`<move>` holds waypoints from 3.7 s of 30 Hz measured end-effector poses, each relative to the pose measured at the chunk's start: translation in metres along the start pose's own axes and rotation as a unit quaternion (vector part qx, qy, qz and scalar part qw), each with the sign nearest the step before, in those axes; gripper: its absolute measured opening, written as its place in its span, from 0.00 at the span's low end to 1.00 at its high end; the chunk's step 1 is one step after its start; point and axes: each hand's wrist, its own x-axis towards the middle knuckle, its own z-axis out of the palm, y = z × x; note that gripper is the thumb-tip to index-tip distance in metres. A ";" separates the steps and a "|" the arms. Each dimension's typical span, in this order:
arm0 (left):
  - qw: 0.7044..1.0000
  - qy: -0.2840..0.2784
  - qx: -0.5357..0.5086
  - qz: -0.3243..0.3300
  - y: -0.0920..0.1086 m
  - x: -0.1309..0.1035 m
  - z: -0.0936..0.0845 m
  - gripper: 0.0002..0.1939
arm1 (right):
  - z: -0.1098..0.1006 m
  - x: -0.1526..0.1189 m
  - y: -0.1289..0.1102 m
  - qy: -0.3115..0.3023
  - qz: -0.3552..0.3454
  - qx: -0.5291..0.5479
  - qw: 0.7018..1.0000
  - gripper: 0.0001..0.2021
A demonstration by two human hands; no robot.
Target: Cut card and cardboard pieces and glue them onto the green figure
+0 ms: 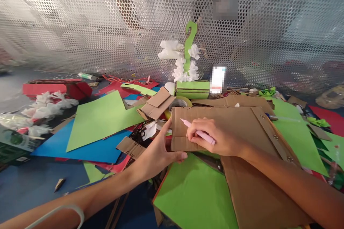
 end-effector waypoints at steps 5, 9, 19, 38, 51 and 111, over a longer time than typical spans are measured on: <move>0.998 -0.006 0.052 0.032 0.002 -0.006 0.001 0.58 | -0.001 0.000 -0.001 0.005 -0.006 0.003 1.000 0.04; 0.996 -0.011 0.081 0.046 0.004 -0.007 0.001 0.49 | -0.001 -0.001 0.000 0.006 -0.007 0.010 1.000 0.04; 0.995 -0.005 0.086 0.057 -0.001 -0.009 -0.001 0.49 | 0.000 -0.002 0.000 0.018 -0.014 0.005 1.000 0.04; 0.989 0.022 0.138 0.046 0.001 -0.002 -0.008 0.19 | -0.054 -0.019 -0.015 -0.007 0.080 0.004 0.997 0.08; 0.992 -0.005 0.127 0.013 0.007 0.004 -0.013 0.22 | -0.031 -0.033 -0.015 -0.071 0.035 -0.185 0.980 0.15; 0.999 0.034 -0.016 0.005 0.007 0.007 -0.002 0.60 | -0.026 -0.034 -0.013 -0.071 0.114 -0.166 0.977 0.13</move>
